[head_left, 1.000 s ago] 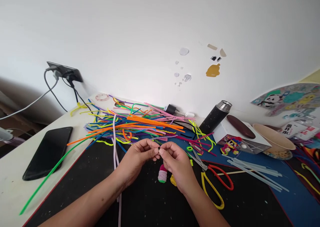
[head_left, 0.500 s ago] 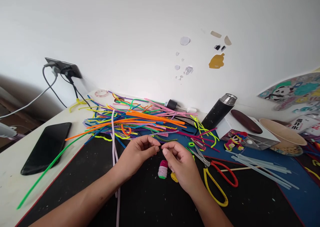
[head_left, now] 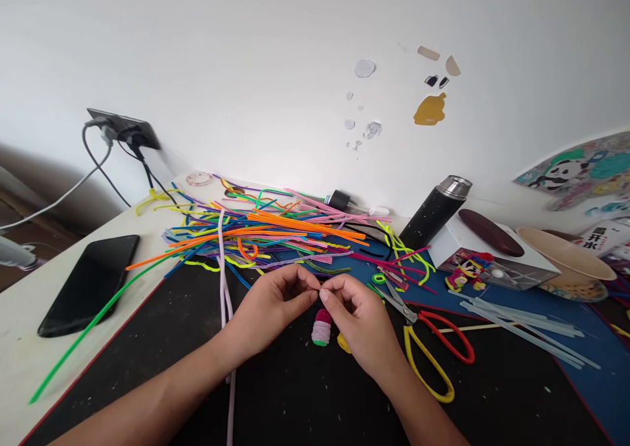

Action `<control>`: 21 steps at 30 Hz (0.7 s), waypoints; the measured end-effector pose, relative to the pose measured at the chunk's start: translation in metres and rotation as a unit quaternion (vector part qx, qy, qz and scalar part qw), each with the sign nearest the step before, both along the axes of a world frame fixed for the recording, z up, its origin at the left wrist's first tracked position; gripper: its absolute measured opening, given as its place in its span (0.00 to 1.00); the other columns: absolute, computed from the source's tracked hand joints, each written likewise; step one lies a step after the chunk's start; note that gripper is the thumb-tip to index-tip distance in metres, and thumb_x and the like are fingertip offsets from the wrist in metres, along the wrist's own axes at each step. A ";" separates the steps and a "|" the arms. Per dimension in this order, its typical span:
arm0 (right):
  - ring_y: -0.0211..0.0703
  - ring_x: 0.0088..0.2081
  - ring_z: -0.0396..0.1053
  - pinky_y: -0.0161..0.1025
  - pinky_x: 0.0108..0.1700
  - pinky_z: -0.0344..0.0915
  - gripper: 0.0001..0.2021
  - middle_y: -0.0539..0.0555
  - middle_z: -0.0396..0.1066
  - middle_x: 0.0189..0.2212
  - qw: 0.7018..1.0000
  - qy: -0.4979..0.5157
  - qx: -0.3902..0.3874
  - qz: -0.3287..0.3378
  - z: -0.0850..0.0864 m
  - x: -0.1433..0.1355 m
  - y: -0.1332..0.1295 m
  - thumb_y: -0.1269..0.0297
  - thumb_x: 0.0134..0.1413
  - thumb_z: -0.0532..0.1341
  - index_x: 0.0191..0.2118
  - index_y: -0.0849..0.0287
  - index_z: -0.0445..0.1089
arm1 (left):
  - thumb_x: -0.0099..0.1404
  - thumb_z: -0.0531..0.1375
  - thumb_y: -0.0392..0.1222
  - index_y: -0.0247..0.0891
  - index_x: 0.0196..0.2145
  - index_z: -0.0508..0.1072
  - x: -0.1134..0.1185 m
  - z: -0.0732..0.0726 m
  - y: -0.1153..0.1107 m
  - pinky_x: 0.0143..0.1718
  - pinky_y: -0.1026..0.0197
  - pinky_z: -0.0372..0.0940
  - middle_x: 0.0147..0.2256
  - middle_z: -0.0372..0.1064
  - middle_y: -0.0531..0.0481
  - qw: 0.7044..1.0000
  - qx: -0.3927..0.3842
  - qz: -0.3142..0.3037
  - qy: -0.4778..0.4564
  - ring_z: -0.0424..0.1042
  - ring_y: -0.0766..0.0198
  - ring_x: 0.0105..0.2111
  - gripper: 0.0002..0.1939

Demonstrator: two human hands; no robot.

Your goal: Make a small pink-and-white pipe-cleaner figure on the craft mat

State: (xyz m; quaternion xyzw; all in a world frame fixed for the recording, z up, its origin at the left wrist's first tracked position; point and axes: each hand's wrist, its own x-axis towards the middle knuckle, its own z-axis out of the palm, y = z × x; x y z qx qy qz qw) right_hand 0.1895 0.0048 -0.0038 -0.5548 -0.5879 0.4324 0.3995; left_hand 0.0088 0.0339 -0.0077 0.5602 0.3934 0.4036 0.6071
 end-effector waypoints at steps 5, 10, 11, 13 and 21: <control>0.34 0.19 0.56 0.33 0.23 0.54 0.14 0.43 0.60 0.18 0.997 0.072 -0.033 -0.019 -0.002 -0.001 0.000 0.51 0.62 0.66 0.34 0.57 0.73 | 0.61 0.71 0.52 0.37 0.39 0.76 0.001 0.004 0.002 0.38 0.60 0.68 0.32 0.73 0.51 0.998 -0.042 0.012 -0.043 0.72 0.62 0.34 0.17; 0.32 0.17 0.49 0.33 0.21 0.48 0.18 0.40 0.54 0.15 0.983 0.165 -0.055 -0.065 -0.001 0.002 0.005 0.46 0.59 0.68 0.35 0.58 0.72 | 0.59 0.73 0.54 0.37 0.40 0.76 0.000 0.006 0.002 0.40 0.60 0.67 0.34 0.74 0.50 0.997 -0.055 0.002 -0.049 0.72 0.61 0.35 0.20; 0.32 0.17 0.50 0.33 0.21 0.48 0.19 0.40 0.54 0.14 0.982 0.169 -0.055 -0.065 0.000 0.002 0.005 0.45 0.59 0.68 0.35 0.58 0.73 | 0.58 0.73 0.52 0.36 0.39 0.76 0.001 0.005 0.001 0.40 0.60 0.67 0.34 0.73 0.50 0.998 -0.053 -0.008 -0.042 0.71 0.62 0.35 0.19; 0.32 0.17 0.50 0.32 0.21 0.48 0.19 0.40 0.55 0.14 0.981 0.174 -0.055 -0.063 0.000 0.003 0.005 0.45 0.59 0.69 0.35 0.58 0.73 | 0.58 0.73 0.50 0.36 0.38 0.76 0.002 0.002 -0.002 0.40 0.60 0.67 0.33 0.73 0.51 0.998 -0.046 -0.023 -0.023 0.70 0.62 0.34 0.17; 0.30 0.17 0.50 0.30 0.20 0.48 0.20 0.41 0.57 0.15 0.983 0.164 -0.074 -0.042 -0.001 0.000 0.000 0.45 0.59 0.69 0.36 0.60 0.73 | 0.62 0.70 0.51 0.37 0.36 0.76 0.003 -0.002 -0.003 0.39 0.61 0.67 0.33 0.73 0.51 1.000 -0.025 -0.004 -0.013 0.70 0.62 0.34 0.14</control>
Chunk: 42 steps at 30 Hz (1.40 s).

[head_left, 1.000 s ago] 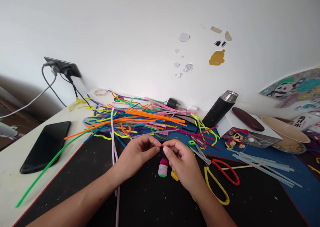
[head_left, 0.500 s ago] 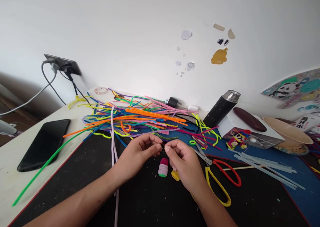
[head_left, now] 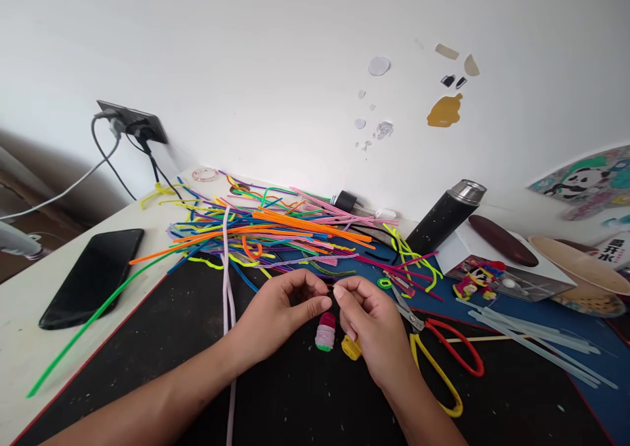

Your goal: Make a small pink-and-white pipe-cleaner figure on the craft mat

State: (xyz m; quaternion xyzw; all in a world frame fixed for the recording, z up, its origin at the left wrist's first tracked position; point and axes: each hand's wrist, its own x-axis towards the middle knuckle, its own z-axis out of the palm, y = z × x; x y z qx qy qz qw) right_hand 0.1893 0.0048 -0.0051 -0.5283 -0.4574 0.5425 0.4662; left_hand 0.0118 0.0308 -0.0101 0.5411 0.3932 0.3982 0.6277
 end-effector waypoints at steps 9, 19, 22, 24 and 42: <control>0.32 0.17 0.49 0.31 0.19 0.48 0.22 0.41 0.55 0.15 1.000 -0.020 -0.004 0.002 0.008 -0.003 0.000 0.42 0.56 0.69 0.34 0.59 0.73 | 0.65 0.68 0.50 0.38 0.39 0.77 0.000 0.000 0.000 0.40 0.61 0.68 0.33 0.73 0.51 0.999 0.033 0.028 0.004 0.71 0.61 0.34 0.12; 0.31 0.16 0.48 0.30 0.18 0.48 0.23 0.41 0.55 0.14 1.000 -0.023 -0.006 0.010 0.008 -0.004 -0.002 0.41 0.55 0.69 0.33 0.58 0.72 | 0.68 0.65 0.46 0.40 0.39 0.80 -0.002 0.002 -0.003 0.42 0.60 0.68 0.36 0.78 0.49 0.992 0.103 0.043 0.058 0.74 0.59 0.37 0.08; 0.31 0.16 0.49 0.30 0.18 0.48 0.22 0.41 0.55 0.14 1.000 -0.020 -0.008 0.014 0.009 -0.005 -0.004 0.42 0.56 0.69 0.33 0.58 0.72 | 0.68 0.65 0.47 0.39 0.35 0.78 -0.002 0.004 -0.003 0.40 0.61 0.67 0.33 0.76 0.50 0.994 0.093 0.039 0.046 0.72 0.61 0.34 0.09; 0.31 0.16 0.49 0.30 0.18 0.48 0.22 0.41 0.55 0.14 1.000 -0.010 -0.010 0.018 0.008 -0.004 -0.004 0.42 0.56 0.70 0.34 0.59 0.73 | 0.67 0.66 0.49 0.38 0.34 0.77 -0.002 0.005 -0.003 0.38 0.62 0.67 0.32 0.74 0.51 0.996 0.071 0.037 0.026 0.71 0.62 0.33 0.11; 0.34 0.18 0.53 0.32 0.19 0.50 0.23 0.43 0.57 0.16 0.998 -0.055 0.031 0.013 0.009 -0.005 -0.002 0.39 0.58 0.67 0.37 0.58 0.76 | 0.65 0.68 0.49 0.37 0.33 0.75 -0.002 0.007 0.000 0.37 0.62 0.66 0.31 0.71 0.52 0.999 0.035 0.041 -0.008 0.69 0.63 0.32 0.13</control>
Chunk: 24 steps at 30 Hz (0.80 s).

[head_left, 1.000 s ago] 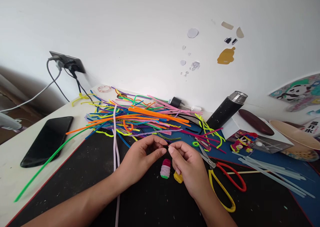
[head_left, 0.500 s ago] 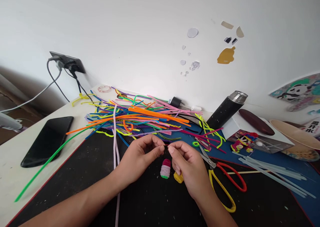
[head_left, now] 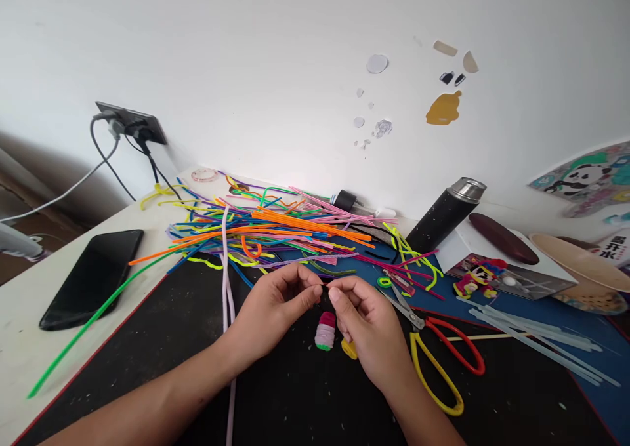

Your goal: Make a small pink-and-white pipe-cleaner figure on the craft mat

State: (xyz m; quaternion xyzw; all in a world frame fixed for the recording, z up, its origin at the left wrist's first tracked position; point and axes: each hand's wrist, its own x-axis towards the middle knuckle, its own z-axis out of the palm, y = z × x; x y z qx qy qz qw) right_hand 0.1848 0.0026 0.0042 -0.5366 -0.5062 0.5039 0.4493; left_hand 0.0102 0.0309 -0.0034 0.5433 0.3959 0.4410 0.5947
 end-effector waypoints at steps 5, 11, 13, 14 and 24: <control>0.34 0.19 0.54 0.32 0.19 0.50 0.20 0.44 0.60 0.19 0.999 -0.034 0.018 -0.006 -0.001 -0.002 -0.002 0.43 0.59 0.67 0.33 0.57 0.73 | 0.65 0.68 0.49 0.37 0.33 0.76 0.000 -0.001 -0.002 0.38 0.61 0.66 0.32 0.74 0.51 1.000 0.002 -0.007 0.024 0.70 0.62 0.34 0.12; 0.33 0.17 0.52 0.31 0.19 0.50 0.20 0.42 0.57 0.15 1.000 -0.005 -0.004 0.002 0.001 -0.001 -0.002 0.43 0.60 0.67 0.32 0.57 0.72 | 0.60 0.72 0.50 0.36 0.40 0.79 0.001 -0.006 0.001 0.42 0.59 0.69 0.35 0.77 0.49 0.994 -0.075 -0.056 -0.056 0.74 0.60 0.37 0.17; 0.32 0.17 0.52 0.31 0.19 0.50 0.21 0.41 0.57 0.15 1.000 0.016 -0.016 0.002 0.002 0.000 -0.001 0.42 0.59 0.67 0.32 0.58 0.71 | 0.58 0.74 0.49 0.36 0.38 0.79 0.002 -0.007 0.001 0.43 0.59 0.69 0.34 0.76 0.50 0.993 -0.077 -0.057 -0.065 0.73 0.61 0.36 0.17; 0.32 0.17 0.53 0.31 0.19 0.50 0.21 0.41 0.57 0.15 1.000 0.024 -0.020 0.001 0.002 0.000 -0.001 0.42 0.58 0.68 0.32 0.58 0.71 | 0.58 0.74 0.48 0.36 0.37 0.78 0.002 -0.007 0.001 0.42 0.60 0.69 0.34 0.75 0.51 0.994 -0.076 -0.052 -0.065 0.72 0.62 0.36 0.16; 0.31 0.17 0.54 0.30 0.20 0.51 0.21 0.41 0.58 0.15 0.998 0.054 -0.029 0.004 -0.001 -0.001 -0.001 0.43 0.59 0.69 0.34 0.59 0.72 | 0.59 0.73 0.52 0.35 0.35 0.76 0.003 -0.008 -0.001 0.35 0.63 0.65 0.30 0.70 0.52 0.995 -0.073 -0.020 -0.060 0.67 0.65 0.31 0.18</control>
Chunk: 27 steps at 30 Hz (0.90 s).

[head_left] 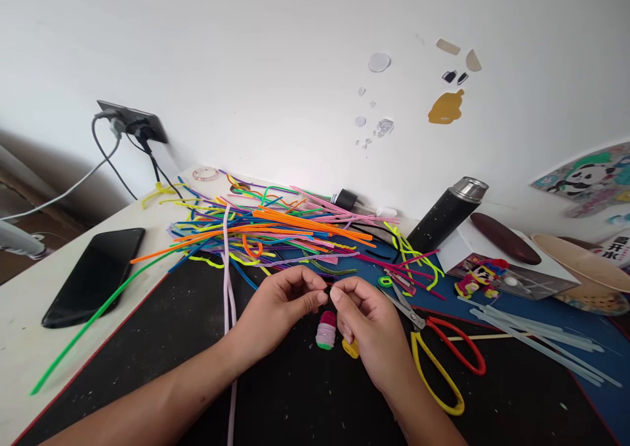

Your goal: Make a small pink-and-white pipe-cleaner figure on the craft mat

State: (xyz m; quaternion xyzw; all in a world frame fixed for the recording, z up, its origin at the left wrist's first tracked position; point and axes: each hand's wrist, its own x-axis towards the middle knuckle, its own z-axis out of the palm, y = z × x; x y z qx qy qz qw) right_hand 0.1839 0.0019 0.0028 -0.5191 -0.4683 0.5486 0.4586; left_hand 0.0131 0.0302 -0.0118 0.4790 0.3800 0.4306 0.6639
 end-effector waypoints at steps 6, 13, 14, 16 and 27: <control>0.31 0.17 0.53 0.30 0.20 0.53 0.21 0.41 0.57 0.15 1.000 0.007 0.004 0.001 0.001 -0.002 -0.001 0.43 0.58 0.69 0.32 0.59 0.71 | 0.60 0.73 0.51 0.35 0.35 0.76 0.001 0.004 0.000 0.34 0.63 0.64 0.30 0.70 0.53 1.000 0.013 0.005 -0.004 0.66 0.66 0.31 0.17; 0.31 0.17 0.54 0.29 0.20 0.54 0.20 0.41 0.58 0.16 1.000 -0.013 0.018 0.004 0.000 -0.002 -0.001 0.44 0.59 0.68 0.33 0.58 0.71 | 0.61 0.72 0.51 0.35 0.35 0.77 0.000 0.003 -0.002 0.35 0.63 0.64 0.31 0.71 0.52 1.000 0.022 0.007 0.006 0.66 0.66 0.32 0.16; 0.31 0.17 0.54 0.29 0.20 0.54 0.20 0.41 0.58 0.16 1.000 -0.013 0.020 0.007 0.000 -0.002 0.000 0.44 0.59 0.68 0.33 0.58 0.71 | 0.61 0.72 0.51 0.35 0.35 0.77 0.000 0.003 -0.002 0.35 0.63 0.64 0.31 0.71 0.52 1.000 0.022 0.007 0.004 0.66 0.66 0.32 0.16; 0.31 0.17 0.55 0.29 0.20 0.54 0.20 0.41 0.58 0.16 1.000 -0.010 0.019 0.012 -0.001 -0.001 0.000 0.44 0.59 0.68 0.33 0.58 0.71 | 0.61 0.72 0.52 0.35 0.35 0.78 0.000 0.003 -0.002 0.35 0.63 0.63 0.31 0.71 0.52 1.000 0.020 0.006 0.000 0.66 0.66 0.31 0.16; 0.31 0.17 0.55 0.30 0.21 0.57 0.24 0.41 0.57 0.15 1.000 -0.008 0.001 0.020 -0.002 -0.001 -0.001 0.39 0.57 0.68 0.33 0.58 0.71 | 0.58 0.74 0.52 0.36 0.35 0.78 0.001 0.006 -0.002 0.37 0.64 0.64 0.32 0.73 0.51 0.999 -0.005 -0.002 -0.033 0.68 0.65 0.33 0.18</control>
